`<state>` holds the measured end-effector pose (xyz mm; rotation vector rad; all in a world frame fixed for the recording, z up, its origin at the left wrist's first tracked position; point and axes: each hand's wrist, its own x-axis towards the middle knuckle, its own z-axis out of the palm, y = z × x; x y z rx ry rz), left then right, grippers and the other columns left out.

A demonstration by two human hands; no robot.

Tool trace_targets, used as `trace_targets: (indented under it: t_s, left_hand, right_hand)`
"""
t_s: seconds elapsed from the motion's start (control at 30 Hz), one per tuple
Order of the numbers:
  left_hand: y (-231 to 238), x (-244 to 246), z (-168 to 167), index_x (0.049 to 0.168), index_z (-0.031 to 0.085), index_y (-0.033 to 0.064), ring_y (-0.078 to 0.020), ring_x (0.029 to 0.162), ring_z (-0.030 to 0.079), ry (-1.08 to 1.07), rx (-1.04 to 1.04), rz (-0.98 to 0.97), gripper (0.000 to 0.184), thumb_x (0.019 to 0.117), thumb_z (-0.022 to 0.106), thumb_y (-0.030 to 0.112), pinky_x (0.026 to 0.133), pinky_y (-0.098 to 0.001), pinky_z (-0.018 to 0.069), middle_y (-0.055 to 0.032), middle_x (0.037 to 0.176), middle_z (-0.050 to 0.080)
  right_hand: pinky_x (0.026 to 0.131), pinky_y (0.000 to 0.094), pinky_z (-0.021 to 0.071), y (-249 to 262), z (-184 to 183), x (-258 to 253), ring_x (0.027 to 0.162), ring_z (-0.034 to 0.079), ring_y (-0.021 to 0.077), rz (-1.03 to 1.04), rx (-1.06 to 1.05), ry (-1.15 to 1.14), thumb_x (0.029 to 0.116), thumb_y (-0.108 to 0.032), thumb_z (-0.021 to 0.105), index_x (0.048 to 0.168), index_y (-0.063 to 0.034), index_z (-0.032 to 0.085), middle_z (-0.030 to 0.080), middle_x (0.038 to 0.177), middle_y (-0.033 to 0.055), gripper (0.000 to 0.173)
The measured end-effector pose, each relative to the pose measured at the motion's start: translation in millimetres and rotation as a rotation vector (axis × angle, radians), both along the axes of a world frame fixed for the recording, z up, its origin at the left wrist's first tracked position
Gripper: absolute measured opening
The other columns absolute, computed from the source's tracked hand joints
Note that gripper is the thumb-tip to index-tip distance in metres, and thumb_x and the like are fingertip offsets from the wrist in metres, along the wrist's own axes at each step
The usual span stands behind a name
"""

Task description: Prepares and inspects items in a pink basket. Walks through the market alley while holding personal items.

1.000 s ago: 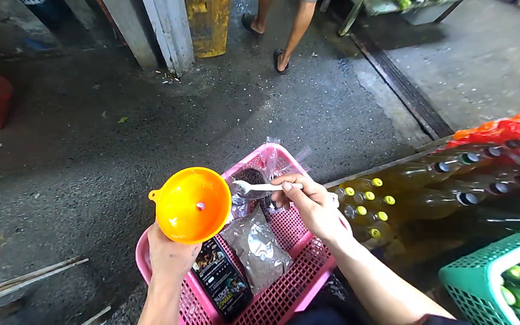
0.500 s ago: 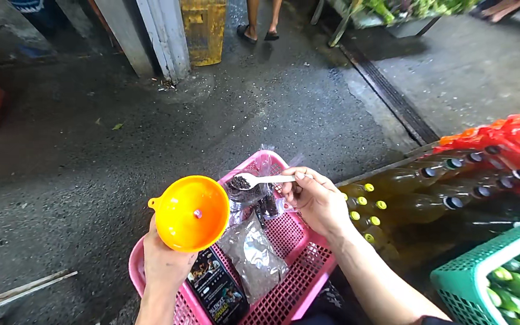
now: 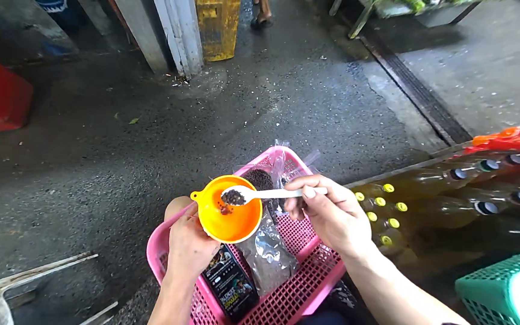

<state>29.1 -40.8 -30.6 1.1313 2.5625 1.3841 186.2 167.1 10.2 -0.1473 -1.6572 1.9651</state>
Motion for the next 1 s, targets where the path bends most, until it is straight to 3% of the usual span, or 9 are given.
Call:
trace_targets:
  t_s: [0.3, 0.43, 0.77, 1.0]
  left_hand:
    - [0.5, 0.7, 0.9, 0.097, 0.075, 0.0091, 0.0083, 0.087, 0.067, -0.029, 0.021, 0.019, 0.041, 0.0725, 0.077, 0.042, 0.082, -0.0131, 0.0532, 0.0037, 0.089, 0.075]
    - [-0.5, 0.8, 0.9, 0.092, 0.075, 0.0089, 0.0093, 0.085, 0.067, -0.023, 0.037, 0.022, 0.038, 0.0726, 0.078, 0.041, 0.080, -0.0113, 0.0524, 0.0038, 0.085, 0.075]
    - [-0.1, 0.7, 0.5, 0.098, 0.073, 0.0039, 0.0109, 0.093, 0.067, -0.058, 0.166, 0.003, 0.042, 0.0730, 0.083, 0.036, 0.088, -0.0099, 0.0536, 0.0039, 0.093, 0.075]
    - [0.2, 2.5, 0.6, 0.099, 0.070, 0.0001, 0.0107, 0.094, 0.067, -0.075, 0.222, 0.000, 0.046, 0.0711, 0.085, 0.034, 0.089, -0.0101, 0.0539, 0.0028, 0.095, 0.075]
  right_hand:
    - [0.072, 0.0240, 0.0586, -4.8, 5.0, -4.9, 0.078, 0.069, 0.0094, 0.001, -0.030, 0.068, 0.1101, -0.021, 0.047, 0.120, -0.0031, 0.069, 0.074, 0.092, 0.0064, 0.030]
    - [0.073, 0.0243, 0.0589, -5.6, -0.4, -4.9, 0.081, 0.069, 0.0094, -0.005, 0.052, 0.051, 0.1102, -0.021, 0.047, 0.121, -0.0041, 0.069, 0.074, 0.095, 0.0055, 0.029]
    - [0.075, 0.0243, 0.0585, -8.5, -1.2, -5.5, 0.082, 0.069, 0.0097, -0.005, 0.019, 0.080, 0.1097, -0.021, 0.049, 0.122, -0.0046, 0.069, 0.073, 0.095, 0.0064, 0.029]
    - [0.081, 0.0248, 0.0582, -9.3, -1.2, 1.3, 0.091, 0.068, 0.0092, 0.070, 0.121, 0.165, 0.1095, -0.021, 0.049, 0.124, -0.0101, 0.070, 0.073, 0.105, 0.0041, 0.028]
